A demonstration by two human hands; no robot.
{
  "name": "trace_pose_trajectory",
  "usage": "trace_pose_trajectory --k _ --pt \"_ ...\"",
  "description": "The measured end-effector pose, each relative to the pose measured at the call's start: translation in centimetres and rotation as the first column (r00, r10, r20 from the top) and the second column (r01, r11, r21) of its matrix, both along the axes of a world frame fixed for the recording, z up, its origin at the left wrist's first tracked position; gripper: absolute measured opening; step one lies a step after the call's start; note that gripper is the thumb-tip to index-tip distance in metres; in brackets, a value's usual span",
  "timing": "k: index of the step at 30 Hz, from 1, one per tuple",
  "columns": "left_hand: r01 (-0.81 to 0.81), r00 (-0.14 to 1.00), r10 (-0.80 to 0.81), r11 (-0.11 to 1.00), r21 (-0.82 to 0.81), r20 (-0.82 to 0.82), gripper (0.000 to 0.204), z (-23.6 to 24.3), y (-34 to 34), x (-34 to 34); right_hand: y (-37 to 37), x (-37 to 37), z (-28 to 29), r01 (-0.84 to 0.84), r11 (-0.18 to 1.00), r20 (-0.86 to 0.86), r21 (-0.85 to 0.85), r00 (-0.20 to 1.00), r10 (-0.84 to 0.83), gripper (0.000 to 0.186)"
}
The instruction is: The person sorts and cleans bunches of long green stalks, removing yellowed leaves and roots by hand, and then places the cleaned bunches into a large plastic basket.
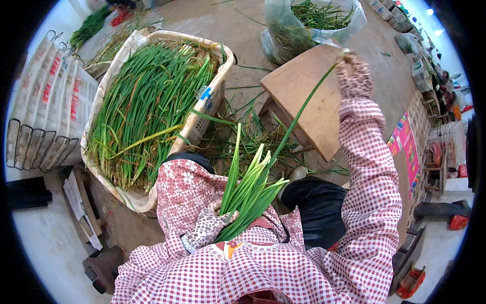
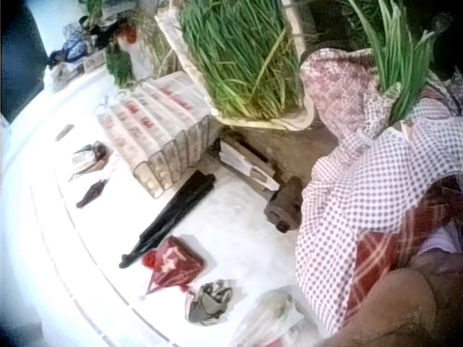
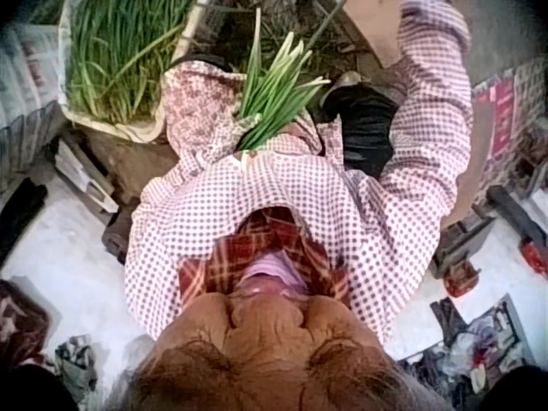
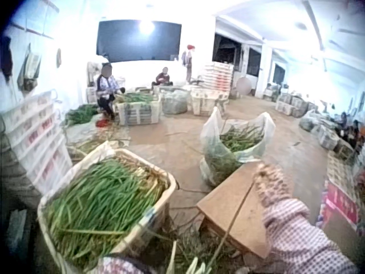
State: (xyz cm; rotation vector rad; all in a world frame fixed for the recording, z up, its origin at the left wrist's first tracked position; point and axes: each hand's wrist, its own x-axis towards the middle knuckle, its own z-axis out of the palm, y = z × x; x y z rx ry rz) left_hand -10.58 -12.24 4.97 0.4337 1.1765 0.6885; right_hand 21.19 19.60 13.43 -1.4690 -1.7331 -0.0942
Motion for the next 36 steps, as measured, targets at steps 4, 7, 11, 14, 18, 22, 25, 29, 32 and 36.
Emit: trace_pose_trajectory --k 4,7,11,14,18,22,25,29,32,36 --pt "0.01 0.99 -0.011 1.0 -0.008 -0.141 0.039 -1.2 -0.6 -0.5 -4.6 -7.3 -1.5 -0.437 0.806 0.245 -0.399 0.796 0.554 0.036" --pt "0.02 0.989 -0.022 1.0 -0.02 -0.144 0.043 -1.5 -0.5 -0.1 -12.4 -12.9 -2.3 -0.562 0.401 0.212 -0.723 0.371 0.904 0.041" --pt "0.081 0.98 -0.07 0.995 0.055 -0.184 0.04 -1.8 -0.8 -0.2 -15.4 -14.1 -4.9 -0.593 0.167 -0.029 -0.787 0.306 0.951 0.028" --pt "0.084 0.989 -0.08 0.996 0.032 -0.128 0.037 -0.5 0.0 0.0 -15.3 -13.4 -8.4 -0.644 0.175 -0.089 -0.745 0.356 0.93 0.022" --pt "0.15 0.982 -0.143 0.988 0.045 -0.121 0.045 -1.4 -0.2 -0.5 -12.9 -13.2 -8.5 -0.541 0.287 -0.056 -0.79 0.531 0.846 0.026" --pt "0.163 0.986 -0.159 0.982 0.096 -0.053 0.051 -2.4 -0.9 -1.0 -9.0 -11.0 -10.5 -0.451 0.736 0.018 -0.505 0.847 0.531 0.028" --pt "0.154 0.987 -0.158 0.982 0.106 0.028 0.063 -2.2 -1.4 -1.3 -4.3 -9.6 -9.0 -0.12 0.956 0.217 -0.269 0.959 0.182 0.029" --pt "-0.019 0.985 0.015 1.0 0.022 0.173 0.044 0.8 -1.4 -2.5 -3.0 -6.8 -4.4 0.001 0.79 0.115 -0.613 0.989 0.088 0.05" --pt "-0.178 0.969 0.183 0.983 -0.043 0.168 0.038 1.3 -2.6 -3.9 -7.0 -7.5 -5.9 0.169 0.736 0.417 -0.656 0.894 0.166 0.066" --pt "-0.216 0.964 0.22 0.976 -0.039 0.151 0.035 1.4 -2.7 -3.8 -14.8 -5.5 -4.8 -0.247 0.209 -0.168 -0.946 0.927 0.336 0.044"
